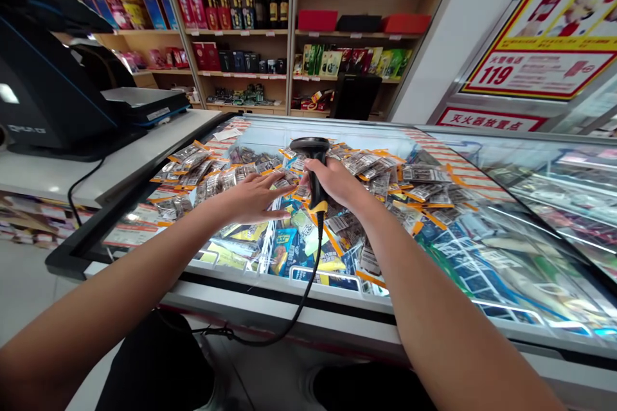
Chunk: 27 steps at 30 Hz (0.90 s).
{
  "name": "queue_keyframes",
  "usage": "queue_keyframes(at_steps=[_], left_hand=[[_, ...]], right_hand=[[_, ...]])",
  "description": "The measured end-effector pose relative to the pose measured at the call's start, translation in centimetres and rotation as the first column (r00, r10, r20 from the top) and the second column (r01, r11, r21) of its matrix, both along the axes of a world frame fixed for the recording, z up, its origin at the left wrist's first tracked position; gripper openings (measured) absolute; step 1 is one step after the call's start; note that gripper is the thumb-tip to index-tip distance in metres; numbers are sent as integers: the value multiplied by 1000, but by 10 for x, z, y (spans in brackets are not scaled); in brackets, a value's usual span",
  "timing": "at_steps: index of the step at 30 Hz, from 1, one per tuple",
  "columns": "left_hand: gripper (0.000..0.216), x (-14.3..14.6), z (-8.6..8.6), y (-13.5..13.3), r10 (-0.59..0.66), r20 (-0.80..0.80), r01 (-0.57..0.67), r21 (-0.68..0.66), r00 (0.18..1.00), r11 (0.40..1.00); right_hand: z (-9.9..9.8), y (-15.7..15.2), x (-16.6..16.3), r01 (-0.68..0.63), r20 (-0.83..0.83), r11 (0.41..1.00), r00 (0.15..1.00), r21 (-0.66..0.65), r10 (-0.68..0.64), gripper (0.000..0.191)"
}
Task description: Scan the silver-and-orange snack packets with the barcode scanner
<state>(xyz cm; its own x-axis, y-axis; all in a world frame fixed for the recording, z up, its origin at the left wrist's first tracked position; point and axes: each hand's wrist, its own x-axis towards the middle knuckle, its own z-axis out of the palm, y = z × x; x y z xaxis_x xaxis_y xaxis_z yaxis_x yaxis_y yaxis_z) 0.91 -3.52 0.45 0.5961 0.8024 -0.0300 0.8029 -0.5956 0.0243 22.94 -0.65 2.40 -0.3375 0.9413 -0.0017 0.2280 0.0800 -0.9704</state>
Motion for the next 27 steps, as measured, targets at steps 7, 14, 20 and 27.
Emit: queue_keyframes(at_steps=[7, 14, 20, 27], left_hand=[[84, 7, 5, -13, -86, -46, 84, -42, 995, 996], [91, 14, -3, -16, -59, -65, 58, -10, 996, 998], [91, 13, -2, -15, -61, -65, 61, -8, 996, 998], [91, 15, -3, -15, -7, -71, 7, -3, 997, 1000]], right_hand=[[25, -16, 4, -25, 117, 981, 992, -191, 49, 36], [24, -24, -5, -21, 106, 972, 993, -232, 46, 33], [22, -22, -5, -43, 107, 975, 992, -216, 68, 36], [24, -21, -4, -27, 97, 982, 994, -186, 46, 36]])
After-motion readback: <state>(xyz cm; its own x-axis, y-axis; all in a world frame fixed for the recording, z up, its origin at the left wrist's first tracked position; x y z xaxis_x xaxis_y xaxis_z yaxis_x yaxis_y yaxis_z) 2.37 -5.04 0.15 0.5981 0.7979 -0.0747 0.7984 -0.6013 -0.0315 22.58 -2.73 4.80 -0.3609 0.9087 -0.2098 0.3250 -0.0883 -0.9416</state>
